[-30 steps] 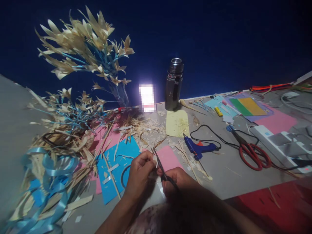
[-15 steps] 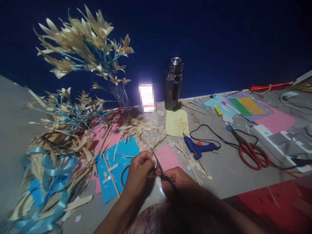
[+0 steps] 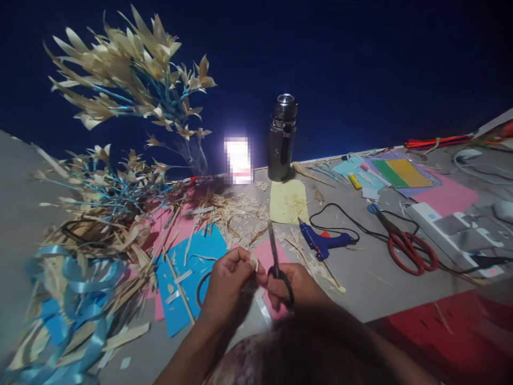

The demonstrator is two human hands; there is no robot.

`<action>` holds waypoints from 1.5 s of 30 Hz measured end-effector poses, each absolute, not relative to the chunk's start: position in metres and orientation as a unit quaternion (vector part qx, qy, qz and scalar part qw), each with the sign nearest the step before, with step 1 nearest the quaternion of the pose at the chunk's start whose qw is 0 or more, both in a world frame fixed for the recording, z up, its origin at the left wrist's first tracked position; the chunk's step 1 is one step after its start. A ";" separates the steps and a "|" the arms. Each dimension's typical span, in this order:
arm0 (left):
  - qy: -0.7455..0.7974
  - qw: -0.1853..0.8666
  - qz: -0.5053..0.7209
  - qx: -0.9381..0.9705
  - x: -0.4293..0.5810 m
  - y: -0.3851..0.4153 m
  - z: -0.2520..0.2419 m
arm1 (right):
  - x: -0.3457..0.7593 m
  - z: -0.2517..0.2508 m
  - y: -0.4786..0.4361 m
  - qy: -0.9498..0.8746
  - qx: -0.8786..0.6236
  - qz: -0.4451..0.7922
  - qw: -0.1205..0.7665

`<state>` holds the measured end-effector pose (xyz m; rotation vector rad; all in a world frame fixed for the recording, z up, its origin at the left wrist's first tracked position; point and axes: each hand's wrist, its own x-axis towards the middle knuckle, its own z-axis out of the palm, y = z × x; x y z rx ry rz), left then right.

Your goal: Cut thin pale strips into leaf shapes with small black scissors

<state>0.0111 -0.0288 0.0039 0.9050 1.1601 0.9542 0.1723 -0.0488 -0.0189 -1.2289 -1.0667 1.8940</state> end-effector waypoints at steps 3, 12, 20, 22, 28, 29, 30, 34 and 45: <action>0.550 0.449 0.433 0.555 0.010 -0.034 0.001 | 0.179 -0.011 -0.044 -0.379 -0.486 0.681 0.396; 0.418 0.176 0.473 0.755 0.009 -0.042 -0.001 | 0.182 -0.004 -0.048 -0.344 -0.422 0.692 0.475; 0.528 0.476 0.458 0.534 0.012 -0.047 0.011 | 0.184 0.011 -0.054 -0.385 -0.453 0.654 0.468; 0.502 0.637 0.408 0.420 0.013 -0.045 0.013 | 0.184 0.014 -0.056 -0.407 -0.453 0.653 0.450; 0.422 0.782 0.361 0.282 0.013 -0.040 0.011 | 0.183 0.012 -0.053 -0.398 -0.434 0.699 0.405; 0.426 0.782 0.361 0.277 0.013 -0.039 0.010 | 0.185 0.011 -0.051 -0.405 -0.444 0.690 0.404; 0.430 0.781 0.363 0.272 0.013 -0.038 0.009 | 0.187 0.009 -0.050 -0.411 -0.455 0.678 0.405; 0.444 0.765 0.394 0.249 0.015 -0.031 0.006 | 0.195 0.003 -0.043 -0.417 -0.478 0.657 0.406; 0.403 0.798 0.343 0.289 0.019 -0.022 -0.005 | 0.185 0.004 -0.031 -0.362 -0.493 0.659 0.437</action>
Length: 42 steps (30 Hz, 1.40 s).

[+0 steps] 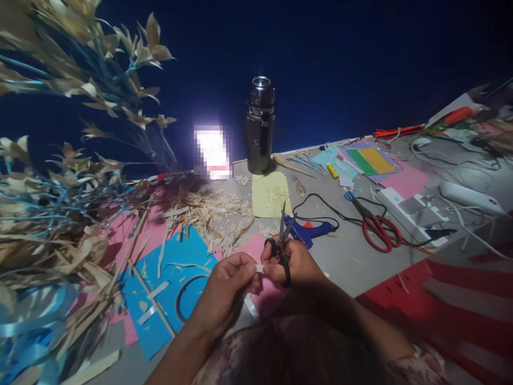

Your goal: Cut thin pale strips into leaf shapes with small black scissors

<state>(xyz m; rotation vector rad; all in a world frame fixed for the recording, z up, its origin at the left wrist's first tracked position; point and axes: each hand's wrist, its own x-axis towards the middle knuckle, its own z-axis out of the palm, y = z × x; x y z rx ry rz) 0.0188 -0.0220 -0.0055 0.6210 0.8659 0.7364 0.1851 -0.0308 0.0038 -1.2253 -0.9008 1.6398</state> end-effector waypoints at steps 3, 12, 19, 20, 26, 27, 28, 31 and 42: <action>0.385 0.814 0.337 0.275 0.015 -0.022 -0.008 | 0.189 0.003 -0.031 -0.364 -0.488 0.670 0.425; 0.425 0.803 0.388 0.155 0.006 -0.016 0.003 | 0.261 0.006 -0.033 -0.424 -0.679 0.419 0.429; 0.538 0.697 0.404 0.248 -0.029 0.001 0.006 | 0.317 -0.038 -0.070 -0.343 -0.832 0.173 0.401; 0.555 0.673 0.404 0.275 -0.034 0.010 0.009 | 0.320 -0.044 -0.075 -0.323 -0.844 0.175 0.392; 0.578 0.553 0.367 0.474 -0.030 0.093 0.027 | 0.324 -0.055 -0.084 -0.266 -0.866 0.204 0.371; 0.576 0.526 0.366 0.508 -0.023 0.109 0.026 | 0.325 -0.056 -0.083 -0.267 -0.865 0.205 0.373; 0.573 0.498 0.362 0.541 -0.016 0.125 0.024 | 0.325 -0.056 -0.082 -0.269 -0.863 0.205 0.374; 0.566 0.458 0.364 0.580 0.008 0.170 0.012 | 0.326 -0.058 -0.080 -0.274 -0.858 0.197 0.387; 0.566 0.402 0.340 0.634 0.022 0.230 -0.024 | 0.337 -0.094 -0.089 -0.444 -0.811 -0.027 0.381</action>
